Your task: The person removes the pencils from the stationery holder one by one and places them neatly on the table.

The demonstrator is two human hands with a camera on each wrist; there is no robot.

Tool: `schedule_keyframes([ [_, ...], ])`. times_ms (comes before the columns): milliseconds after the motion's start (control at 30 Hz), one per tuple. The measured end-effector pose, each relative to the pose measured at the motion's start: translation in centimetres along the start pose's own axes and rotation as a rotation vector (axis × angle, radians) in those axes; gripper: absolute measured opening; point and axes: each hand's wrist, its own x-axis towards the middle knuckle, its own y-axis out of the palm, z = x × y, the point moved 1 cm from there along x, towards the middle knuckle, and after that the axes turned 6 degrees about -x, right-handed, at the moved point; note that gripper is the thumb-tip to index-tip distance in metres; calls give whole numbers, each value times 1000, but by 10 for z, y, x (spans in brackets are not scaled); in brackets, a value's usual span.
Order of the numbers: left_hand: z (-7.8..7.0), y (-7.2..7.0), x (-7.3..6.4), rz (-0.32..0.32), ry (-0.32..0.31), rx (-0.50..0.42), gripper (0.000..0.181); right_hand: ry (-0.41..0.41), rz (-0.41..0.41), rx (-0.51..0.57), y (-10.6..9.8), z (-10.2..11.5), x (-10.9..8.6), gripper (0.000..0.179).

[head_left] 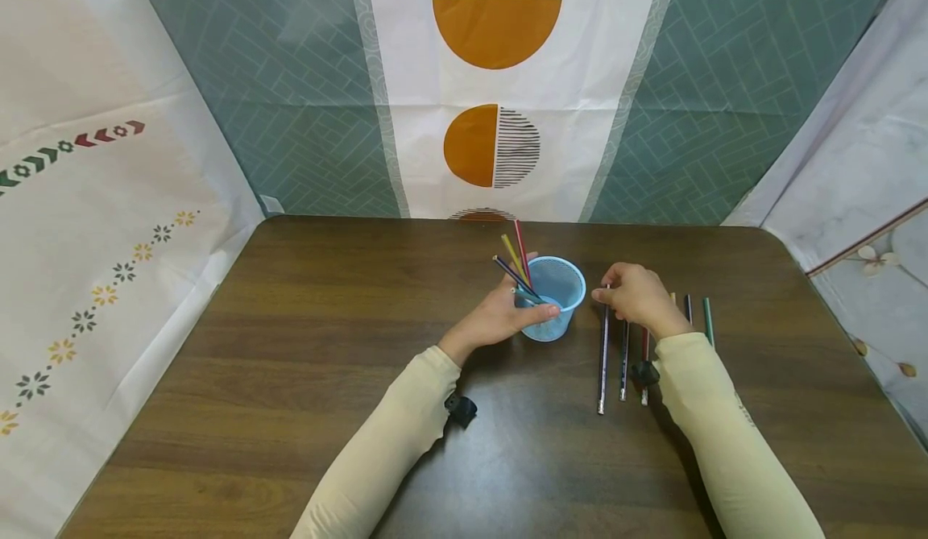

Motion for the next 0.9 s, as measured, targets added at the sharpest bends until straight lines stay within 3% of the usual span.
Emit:
schedule_keyframes([
  [500,-1,1,1,8,29,-19,88,8,83,-65,8,1,1,31],
  [667,-1,0,3,13,51,-33,87,-16,93,-95,9,1,2,30],
  [900,0,-1,1,11,35,-33,86,-25,83,-120,11,-1,4,27],
])
